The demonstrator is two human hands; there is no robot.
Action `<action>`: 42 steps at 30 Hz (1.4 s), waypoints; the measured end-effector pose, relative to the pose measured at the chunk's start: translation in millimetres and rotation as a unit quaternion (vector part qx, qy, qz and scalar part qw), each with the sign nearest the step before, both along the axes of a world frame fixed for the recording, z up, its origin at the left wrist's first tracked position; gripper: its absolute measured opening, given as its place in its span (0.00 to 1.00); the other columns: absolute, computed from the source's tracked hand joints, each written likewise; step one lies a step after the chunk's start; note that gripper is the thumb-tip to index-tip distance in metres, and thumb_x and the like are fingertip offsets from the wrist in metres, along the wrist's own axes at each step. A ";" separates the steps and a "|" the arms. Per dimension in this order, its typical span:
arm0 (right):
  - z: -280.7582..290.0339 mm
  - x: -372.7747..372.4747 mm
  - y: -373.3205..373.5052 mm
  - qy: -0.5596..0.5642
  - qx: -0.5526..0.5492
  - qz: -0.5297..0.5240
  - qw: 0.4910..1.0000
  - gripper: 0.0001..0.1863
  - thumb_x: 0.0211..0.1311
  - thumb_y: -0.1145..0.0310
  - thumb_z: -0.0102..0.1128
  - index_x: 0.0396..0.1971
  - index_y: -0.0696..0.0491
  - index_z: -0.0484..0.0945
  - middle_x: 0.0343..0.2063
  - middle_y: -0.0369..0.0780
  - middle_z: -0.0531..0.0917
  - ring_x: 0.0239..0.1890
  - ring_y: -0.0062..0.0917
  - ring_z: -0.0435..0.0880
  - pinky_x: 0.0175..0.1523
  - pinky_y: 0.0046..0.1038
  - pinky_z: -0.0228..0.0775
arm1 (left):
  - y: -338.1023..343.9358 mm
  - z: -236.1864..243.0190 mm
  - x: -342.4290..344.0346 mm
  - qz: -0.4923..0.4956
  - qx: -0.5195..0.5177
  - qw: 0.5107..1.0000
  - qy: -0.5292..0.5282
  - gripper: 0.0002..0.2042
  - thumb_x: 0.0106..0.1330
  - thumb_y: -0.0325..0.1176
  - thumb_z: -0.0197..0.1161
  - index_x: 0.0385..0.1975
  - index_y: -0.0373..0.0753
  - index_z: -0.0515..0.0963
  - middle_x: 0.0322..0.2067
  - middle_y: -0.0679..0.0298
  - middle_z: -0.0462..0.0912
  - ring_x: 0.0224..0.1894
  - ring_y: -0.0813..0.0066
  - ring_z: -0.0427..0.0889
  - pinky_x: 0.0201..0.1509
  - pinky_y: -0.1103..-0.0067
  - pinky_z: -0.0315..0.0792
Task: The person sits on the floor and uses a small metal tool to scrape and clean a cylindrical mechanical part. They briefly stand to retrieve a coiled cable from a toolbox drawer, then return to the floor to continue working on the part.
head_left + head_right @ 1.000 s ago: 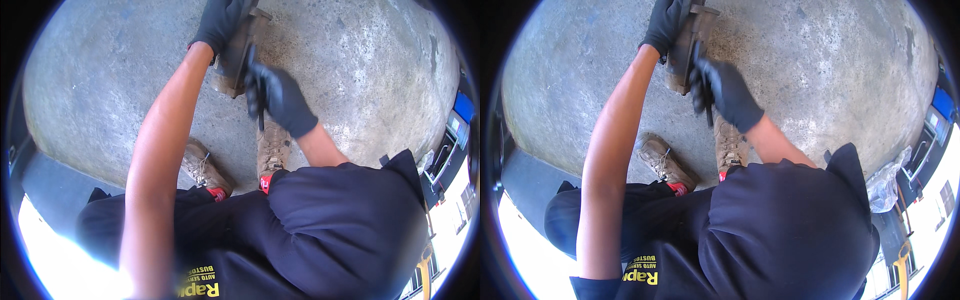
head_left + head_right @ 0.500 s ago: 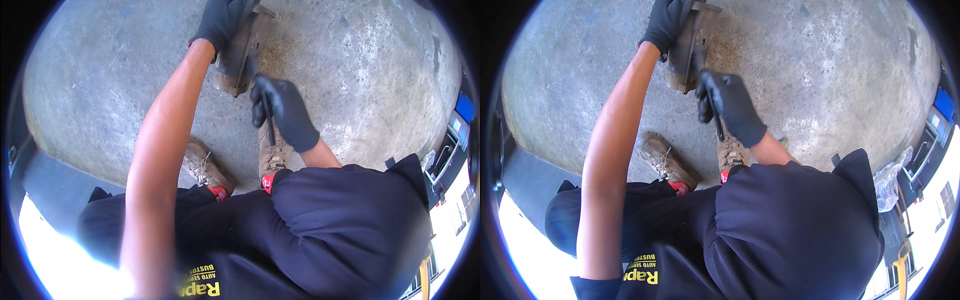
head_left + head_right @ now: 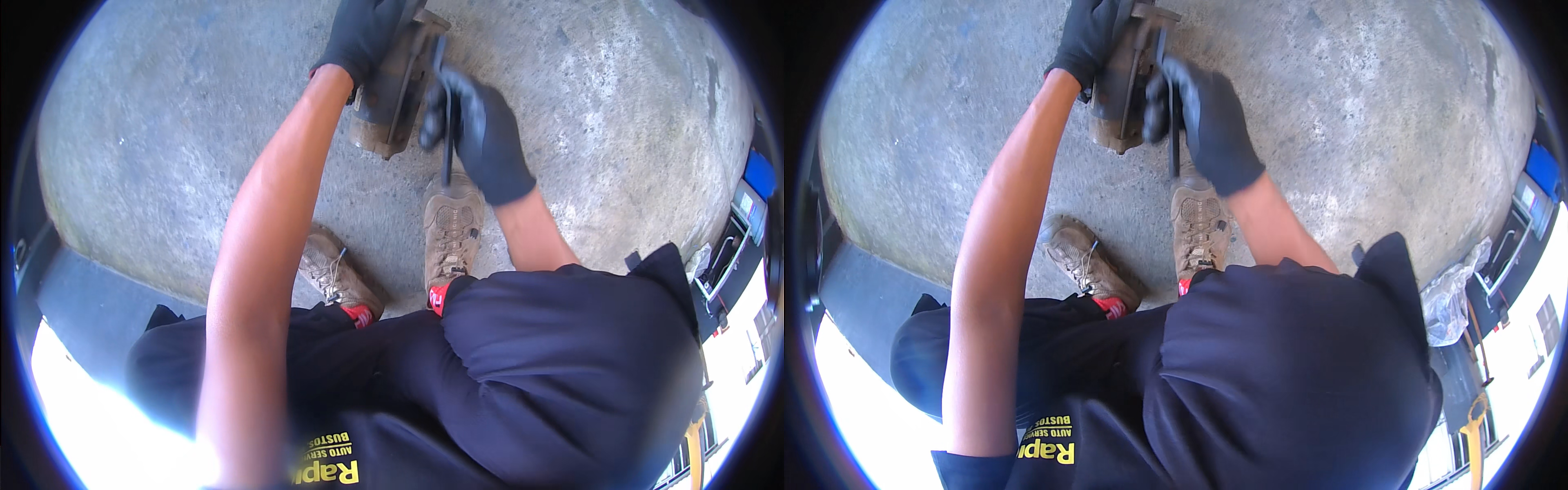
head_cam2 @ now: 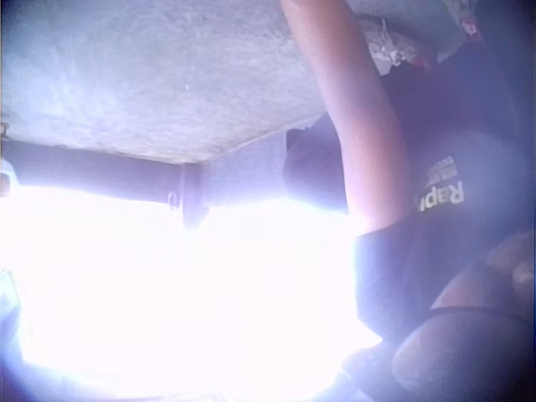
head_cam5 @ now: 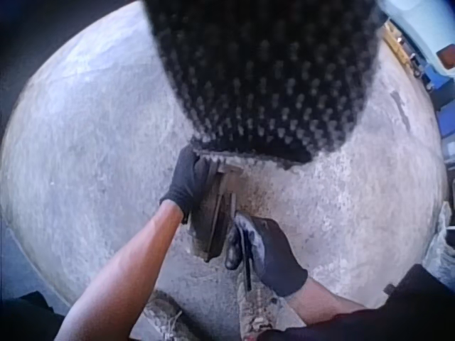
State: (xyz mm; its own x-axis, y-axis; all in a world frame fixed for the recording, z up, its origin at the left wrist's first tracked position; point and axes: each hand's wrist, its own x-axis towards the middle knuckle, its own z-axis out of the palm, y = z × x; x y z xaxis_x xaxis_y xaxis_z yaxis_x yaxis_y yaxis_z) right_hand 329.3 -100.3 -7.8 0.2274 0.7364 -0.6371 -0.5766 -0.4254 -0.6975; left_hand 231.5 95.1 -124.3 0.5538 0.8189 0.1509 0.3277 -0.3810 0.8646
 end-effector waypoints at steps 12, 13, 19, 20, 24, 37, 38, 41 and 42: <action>-1.8 15.1 -7.3 -0.050 0.046 0.017 0.998 0.28 0.84 0.45 0.51 0.35 0.56 0.80 0.19 0.38 0.81 0.22 0.25 0.83 0.34 0.28 0.78 | 4.8 7.6 2.8 -0.037 0.024 0.998 -0.036 0.15 0.75 0.41 0.61 0.38 0.32 0.80 0.38 0.42 0.84 0.42 0.44 0.83 0.48 0.58 0.75; -11.1 14.3 5.3 -0.054 0.019 0.040 0.998 0.28 0.84 0.45 0.51 0.34 0.56 0.80 0.18 0.37 0.80 0.20 0.24 0.81 0.32 0.28 0.76 | 8.1 1.9 -5.4 -0.029 0.048 0.998 -0.005 0.15 0.75 0.41 0.61 0.39 0.32 0.80 0.38 0.42 0.84 0.42 0.44 0.83 0.48 0.58 0.75; -2.1 -23.8 -44.1 -0.013 -0.104 0.171 0.980 0.30 0.84 0.43 0.54 0.28 0.55 0.80 0.14 0.34 0.75 0.14 0.20 0.74 0.26 0.25 0.68 | -2.6 -1.4 -2.1 0.017 -0.048 0.999 0.017 0.13 0.74 0.39 0.62 0.42 0.33 0.81 0.38 0.43 0.85 0.43 0.45 0.83 0.48 0.60 0.76; 2.4 -24.2 -49.9 -0.001 -0.135 0.187 0.973 0.31 0.83 0.43 0.54 0.28 0.55 0.80 0.13 0.33 0.74 0.14 0.20 0.73 0.26 0.25 0.67 | -2.8 4.0 -1.7 0.007 -0.071 0.997 0.001 0.14 0.74 0.40 0.62 0.42 0.33 0.81 0.38 0.43 0.85 0.43 0.46 0.83 0.48 0.60 0.76; 0.5 13.7 -5.3 -0.113 0.005 0.059 0.992 0.30 0.83 0.43 0.55 0.26 0.54 0.80 0.16 0.32 0.75 0.16 0.17 0.69 0.26 0.24 0.64 | 5.2 0.6 -9.8 -0.006 0.014 1.000 -0.014 0.14 0.74 0.40 0.62 0.42 0.33 0.81 0.36 0.45 0.86 0.41 0.51 0.83 0.47 0.61 0.76; -13.9 36.4 -6.2 -0.195 -0.015 0.213 0.957 0.29 0.83 0.44 0.57 0.29 0.53 0.86 0.17 0.29 0.77 0.22 0.14 0.71 0.32 0.24 0.64 | 18.7 -35.2 -15.5 -0.120 0.293 0.931 0.184 0.12 0.75 0.37 0.61 0.30 0.38 0.79 0.33 0.47 0.83 0.39 0.50 0.82 0.44 0.58 0.71; -27.8 33.7 -4.4 -0.222 -0.006 0.224 0.949 0.29 0.83 0.45 0.57 0.30 0.54 0.87 0.17 0.30 0.78 0.22 0.15 0.72 0.32 0.25 0.64 | 16.0 -42.6 -13.1 -0.118 0.370 0.891 0.234 0.11 0.74 0.36 0.60 0.30 0.39 0.79 0.33 0.48 0.83 0.39 0.50 0.82 0.45 0.57 0.71; -26.5 32.9 -19.4 -0.280 -0.006 0.379 0.882 0.27 0.82 0.46 0.58 0.33 0.55 0.89 0.17 0.31 0.78 0.23 0.15 0.73 0.31 0.26 0.64 | 4.8 -35.9 -2.9 -0.043 0.189 0.975 0.112 0.07 0.72 0.34 0.58 0.34 0.42 0.80 0.33 0.51 0.82 0.39 0.53 0.82 0.47 0.57 0.71; -18.1 33.8 -27.6 -0.293 -0.013 0.448 0.844 0.27 0.82 0.47 0.58 0.34 0.55 0.89 0.17 0.31 0.77 0.23 0.15 0.73 0.31 0.26 0.64 | -2.2 -25.5 1.7 -0.006 0.049 0.999 0.020 0.06 0.71 0.34 0.57 0.36 0.43 0.80 0.34 0.53 0.82 0.39 0.54 0.82 0.48 0.57 0.71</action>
